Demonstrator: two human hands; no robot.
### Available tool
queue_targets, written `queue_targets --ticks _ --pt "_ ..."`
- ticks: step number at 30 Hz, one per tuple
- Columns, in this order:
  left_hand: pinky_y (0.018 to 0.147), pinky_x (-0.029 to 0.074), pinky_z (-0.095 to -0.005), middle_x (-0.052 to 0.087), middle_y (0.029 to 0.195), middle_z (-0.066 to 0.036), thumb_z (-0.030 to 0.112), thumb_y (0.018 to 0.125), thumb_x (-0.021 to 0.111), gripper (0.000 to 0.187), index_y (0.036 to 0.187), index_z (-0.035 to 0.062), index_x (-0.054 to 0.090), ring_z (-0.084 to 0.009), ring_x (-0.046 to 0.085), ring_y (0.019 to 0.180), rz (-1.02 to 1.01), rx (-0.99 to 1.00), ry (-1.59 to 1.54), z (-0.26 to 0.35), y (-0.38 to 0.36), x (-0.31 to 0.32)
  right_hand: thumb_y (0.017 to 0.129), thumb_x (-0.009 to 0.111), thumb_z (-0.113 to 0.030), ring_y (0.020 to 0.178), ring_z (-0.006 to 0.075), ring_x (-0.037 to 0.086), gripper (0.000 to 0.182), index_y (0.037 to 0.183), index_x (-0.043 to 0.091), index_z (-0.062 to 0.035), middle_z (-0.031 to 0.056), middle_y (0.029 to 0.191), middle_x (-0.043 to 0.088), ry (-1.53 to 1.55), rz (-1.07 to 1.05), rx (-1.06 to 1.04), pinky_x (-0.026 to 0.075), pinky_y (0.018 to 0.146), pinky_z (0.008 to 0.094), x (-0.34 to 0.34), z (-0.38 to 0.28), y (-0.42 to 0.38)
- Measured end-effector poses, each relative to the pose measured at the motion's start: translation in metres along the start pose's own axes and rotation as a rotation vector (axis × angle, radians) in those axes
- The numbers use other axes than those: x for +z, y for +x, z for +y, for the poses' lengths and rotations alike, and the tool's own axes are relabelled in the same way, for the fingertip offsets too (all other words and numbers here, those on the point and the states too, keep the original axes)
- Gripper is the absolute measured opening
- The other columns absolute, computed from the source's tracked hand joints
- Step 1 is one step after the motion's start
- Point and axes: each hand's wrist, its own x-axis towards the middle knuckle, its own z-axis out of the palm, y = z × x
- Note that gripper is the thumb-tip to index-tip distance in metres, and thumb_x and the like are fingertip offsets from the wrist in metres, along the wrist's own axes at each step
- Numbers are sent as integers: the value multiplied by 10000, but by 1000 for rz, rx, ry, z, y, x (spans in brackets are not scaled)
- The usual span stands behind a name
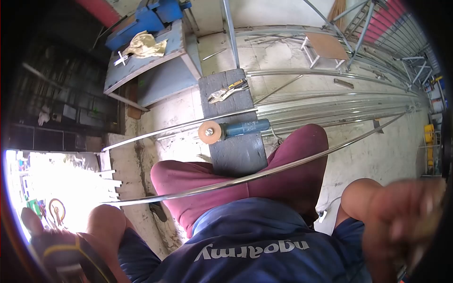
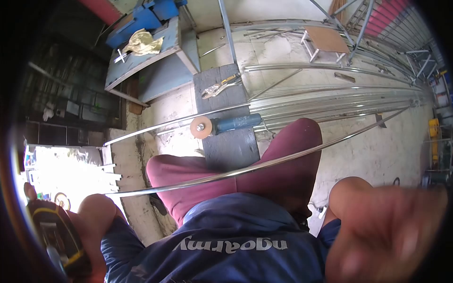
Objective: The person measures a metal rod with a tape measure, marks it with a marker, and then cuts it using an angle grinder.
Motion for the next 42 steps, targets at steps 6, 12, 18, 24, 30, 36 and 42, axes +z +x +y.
queue_targets --ticks 6,12,18,24,30,36,42 --pt "1129 496 -727 521 1577 -298 481 1207 435 522 1406 45 642 -504 469 1520 -26 105 91 31 -16 24 1058 676 -164 736 153 661 339 1377 589 -88 -12 1087 646 119 -17 -65 480 970 512 16 -29 22" --pt "1116 504 -723 528 1558 -291 483 1207 432 524 1409 46 641 -498 478 1505 -65 173 202 69 -26 22 1055 664 -158 715 156 654 308 1346 596 -84 -6 1041 641 147 -19 -69 498 930 493 25 -43 26" --pt "1103 512 -718 534 1540 -283 486 1206 430 527 1412 48 639 -492 487 1489 -80 192 234 80 -31 27 1053 653 -152 695 160 647 277 1315 602 -80 -1 995 637 193 -23 -82 516 890 474 18 -58 34" --pt "1091 520 -714 541 1521 -276 488 1205 427 529 1414 49 637 -486 496 1473 -79 187 248 81 -32 27 1050 642 -147 674 164 640 246 1284 609 -76 4 949 632 204 -15 -77 534 851 455 20 -67 39" --pt "1078 527 -710 548 1502 -269 490 1205 425 531 1417 51 635 -480 505 1458 -75 198 256 79 -34 23 1048 631 -141 654 168 633 217 1252 616 -72 10 903 628 207 -2 -94 552 811 436 22 -65 39" --pt "1065 535 -706 554 1484 -261 493 1204 422 534 1420 52 633 -473 514 1442 -69 225 275 79 -39 22 1045 620 -135 633 172 626 189 1221 622 -68 15 857 623 190 -4 -95 571 771 417 32 -52 35" --pt "1052 543 -701 561 1465 -254 495 1203 419 536 1422 54 631 -467 522 1426 -66 223 302 85 -40 22 1043 609 -129 613 175 618 163 1190 629 -64 20 811 618 222 -9 -119 589 731 398 32 -50 39"
